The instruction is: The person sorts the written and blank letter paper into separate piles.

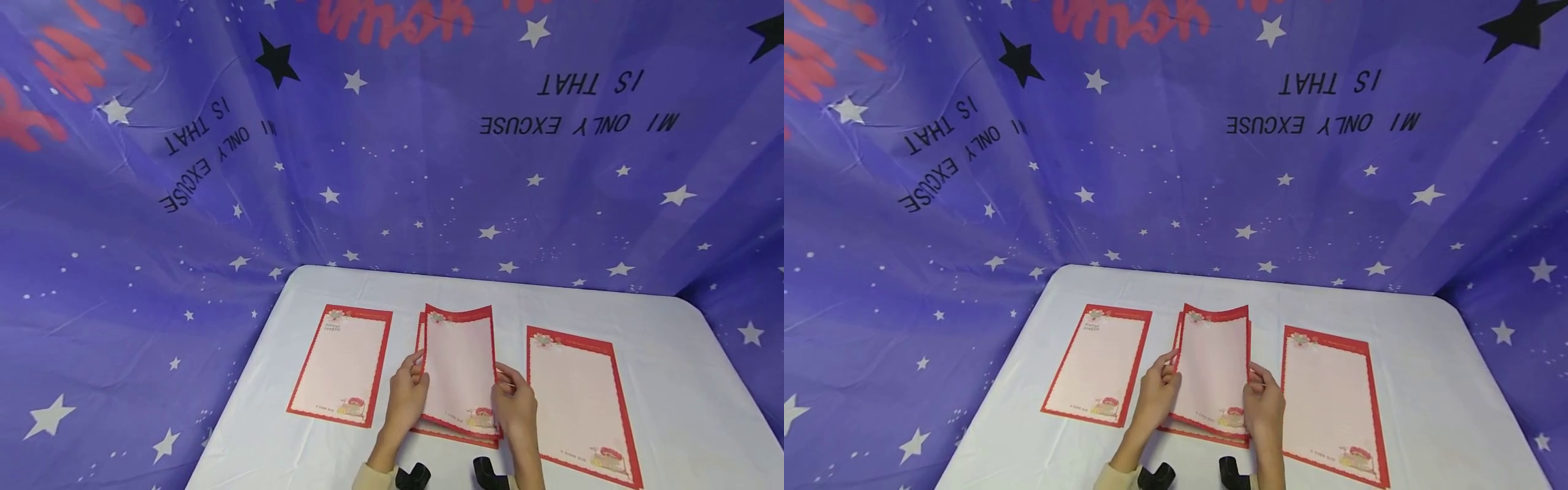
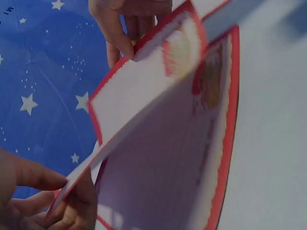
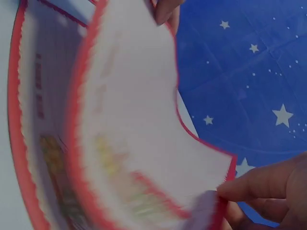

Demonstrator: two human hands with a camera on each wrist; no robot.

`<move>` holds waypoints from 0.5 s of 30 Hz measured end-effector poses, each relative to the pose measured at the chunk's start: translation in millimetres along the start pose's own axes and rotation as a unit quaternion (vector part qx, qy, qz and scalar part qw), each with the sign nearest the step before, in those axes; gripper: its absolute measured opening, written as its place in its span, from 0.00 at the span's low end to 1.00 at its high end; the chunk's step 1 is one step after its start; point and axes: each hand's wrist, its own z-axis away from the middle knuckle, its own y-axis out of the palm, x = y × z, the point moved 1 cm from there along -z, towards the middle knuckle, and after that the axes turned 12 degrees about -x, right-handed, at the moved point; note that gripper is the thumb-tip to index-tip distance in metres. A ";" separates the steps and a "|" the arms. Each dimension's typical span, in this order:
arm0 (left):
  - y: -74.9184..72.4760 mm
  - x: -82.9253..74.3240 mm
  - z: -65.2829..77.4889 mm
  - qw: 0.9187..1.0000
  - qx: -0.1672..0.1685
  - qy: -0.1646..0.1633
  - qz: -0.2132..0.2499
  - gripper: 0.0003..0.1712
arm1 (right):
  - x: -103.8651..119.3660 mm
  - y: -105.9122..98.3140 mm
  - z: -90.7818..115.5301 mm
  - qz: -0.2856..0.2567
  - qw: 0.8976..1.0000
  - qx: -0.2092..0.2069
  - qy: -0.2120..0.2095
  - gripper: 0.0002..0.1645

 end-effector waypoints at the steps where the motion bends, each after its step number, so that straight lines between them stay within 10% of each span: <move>1: 1.2 -1.1 0.5 1.000 0.002 -0.001 0.006 0.24 | -0.1 -3.3 -0.9 -0.002 1.000 -0.006 0.004 0.26; 15: 69.7 -29.4 26.1 0.981 0.187 0.017 0.046 0.32 | -17.1 -89.8 -40.2 0.071 0.984 -0.141 0.076 0.31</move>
